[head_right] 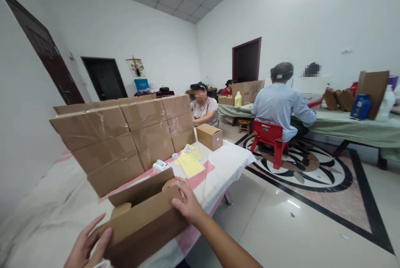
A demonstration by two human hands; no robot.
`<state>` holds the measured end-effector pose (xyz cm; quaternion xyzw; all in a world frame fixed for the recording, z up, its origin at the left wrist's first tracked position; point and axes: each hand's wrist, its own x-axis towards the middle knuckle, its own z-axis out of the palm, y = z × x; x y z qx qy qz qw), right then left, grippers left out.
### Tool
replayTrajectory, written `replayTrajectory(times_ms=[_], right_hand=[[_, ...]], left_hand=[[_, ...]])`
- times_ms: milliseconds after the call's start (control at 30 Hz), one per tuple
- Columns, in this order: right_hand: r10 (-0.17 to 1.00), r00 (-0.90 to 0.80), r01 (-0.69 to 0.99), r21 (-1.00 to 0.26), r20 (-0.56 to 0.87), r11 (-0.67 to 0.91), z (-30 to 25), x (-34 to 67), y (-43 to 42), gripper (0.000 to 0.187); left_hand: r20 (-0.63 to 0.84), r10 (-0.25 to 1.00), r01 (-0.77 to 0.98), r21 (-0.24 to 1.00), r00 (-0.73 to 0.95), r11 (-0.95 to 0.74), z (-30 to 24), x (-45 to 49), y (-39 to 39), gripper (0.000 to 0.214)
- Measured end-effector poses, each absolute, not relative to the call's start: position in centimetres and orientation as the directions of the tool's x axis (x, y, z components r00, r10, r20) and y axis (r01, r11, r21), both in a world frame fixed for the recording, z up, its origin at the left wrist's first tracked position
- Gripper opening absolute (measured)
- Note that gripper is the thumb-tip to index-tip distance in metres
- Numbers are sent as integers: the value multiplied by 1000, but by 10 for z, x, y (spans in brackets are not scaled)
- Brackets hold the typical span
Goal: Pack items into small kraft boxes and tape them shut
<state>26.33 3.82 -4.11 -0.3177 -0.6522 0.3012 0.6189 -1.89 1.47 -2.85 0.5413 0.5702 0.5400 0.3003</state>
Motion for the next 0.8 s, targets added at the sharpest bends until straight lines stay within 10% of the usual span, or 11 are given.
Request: replayTrajectory(times_ms=[233,333,567,800], right_hand=[[903,-18,-163,-892,430,422,-40,249,54,96],[869,8,-99,-865,495,493,-38,245,64,82],[775,11,112,-771,632,627,-32,225,82,32],[771,-19,80,-768,637,636,-33,204,98,31]], left_hand=[[309,943,300,917,-122,-261,-28,-13,33,79],[418,904,466,820,-92,-332,-24,-24,32,68],[439,883,956,145,169,-255,30,-6,6,45],[262,926,959,0,273,-283,14,18,16,65]])
